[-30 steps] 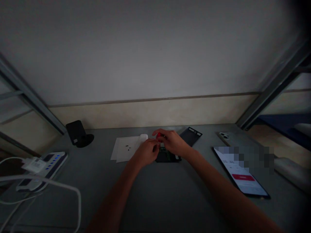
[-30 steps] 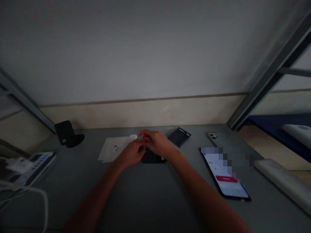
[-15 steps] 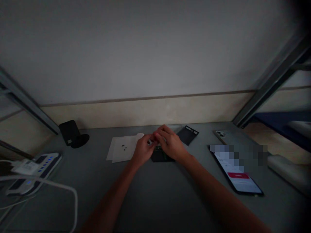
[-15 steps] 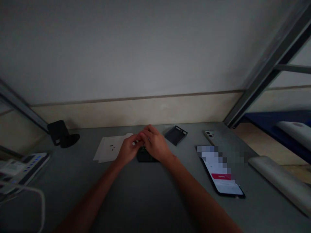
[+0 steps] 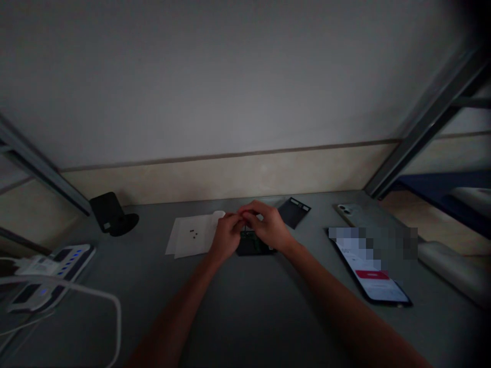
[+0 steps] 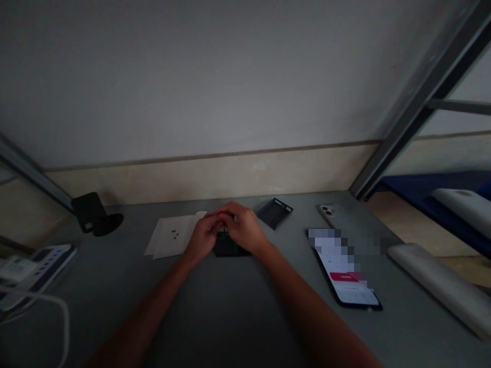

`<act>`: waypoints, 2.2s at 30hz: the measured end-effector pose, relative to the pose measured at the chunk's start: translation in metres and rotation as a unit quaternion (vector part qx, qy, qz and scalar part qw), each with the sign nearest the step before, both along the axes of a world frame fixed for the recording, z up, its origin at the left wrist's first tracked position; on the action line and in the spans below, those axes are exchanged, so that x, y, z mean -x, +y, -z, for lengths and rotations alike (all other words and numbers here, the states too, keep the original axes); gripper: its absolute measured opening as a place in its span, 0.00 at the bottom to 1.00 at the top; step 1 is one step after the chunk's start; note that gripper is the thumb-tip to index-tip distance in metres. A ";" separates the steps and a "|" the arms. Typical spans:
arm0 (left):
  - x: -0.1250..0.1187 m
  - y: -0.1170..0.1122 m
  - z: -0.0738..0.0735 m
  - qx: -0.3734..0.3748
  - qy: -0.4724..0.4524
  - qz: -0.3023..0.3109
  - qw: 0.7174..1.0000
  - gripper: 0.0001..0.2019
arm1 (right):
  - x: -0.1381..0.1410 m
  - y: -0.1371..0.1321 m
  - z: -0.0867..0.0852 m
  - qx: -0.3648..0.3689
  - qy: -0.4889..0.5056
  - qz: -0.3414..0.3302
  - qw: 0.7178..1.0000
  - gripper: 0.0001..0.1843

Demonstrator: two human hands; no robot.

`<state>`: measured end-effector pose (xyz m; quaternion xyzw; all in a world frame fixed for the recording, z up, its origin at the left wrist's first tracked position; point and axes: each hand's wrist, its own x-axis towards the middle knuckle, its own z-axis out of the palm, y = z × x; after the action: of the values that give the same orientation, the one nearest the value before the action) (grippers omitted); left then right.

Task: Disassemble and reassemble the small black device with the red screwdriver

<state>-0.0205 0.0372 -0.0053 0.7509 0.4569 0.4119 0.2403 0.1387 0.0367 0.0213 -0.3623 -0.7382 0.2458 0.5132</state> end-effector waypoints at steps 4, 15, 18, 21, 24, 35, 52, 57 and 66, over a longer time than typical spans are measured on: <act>0.001 -0.001 -0.004 -0.015 -0.001 -0.029 0.999 0.08 | 0.001 0.001 0.002 0.038 0.009 0.077 0.996 0.11; 0.000 -0.001 -0.006 -0.011 0.044 -0.035 0.998 0.06 | 0.003 -0.001 0.001 0.076 0.038 0.069 0.994 0.09; -0.001 -0.002 -0.007 -0.001 0.051 -0.045 0.998 0.06 | 0.003 -0.002 0.002 0.057 0.029 0.048 0.997 0.10; -0.002 -0.003 -0.008 0.007 0.085 -0.047 0.995 0.10 | 0.002 -0.001 0.003 0.051 0.029 -0.016 0.998 0.08; -0.002 -0.006 -0.007 0.000 0.113 -0.046 0.992 0.08 | 0.001 0.001 0.004 0.064 0.035 0.000 0.997 0.05; -0.001 -0.004 -0.002 0.000 0.124 -0.047 0.991 0.10 | 0.003 0.000 0.009 0.069 0.040 0.015 0.997 0.05; 0.027 -0.006 -0.033 -0.055 0.242 -0.008 0.969 0.12 | 0.004 0.002 0.007 0.088 0.048 0.071 0.992 0.10; 0.075 -0.006 -0.052 0.093 0.329 0.006 0.940 0.10 | 0.003 0.003 0.007 0.077 0.010 0.117 0.990 0.15; 0.082 -0.006 -0.046 0.141 0.319 -0.014 0.937 0.04 | -0.002 0.000 0.006 0.014 -0.047 0.004 0.999 0.08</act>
<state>-0.1021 0.0307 0.0404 0.7948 0.5734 0.0851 0.1797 0.1410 0.0365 0.0155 -0.3837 -0.7566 0.2363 0.4738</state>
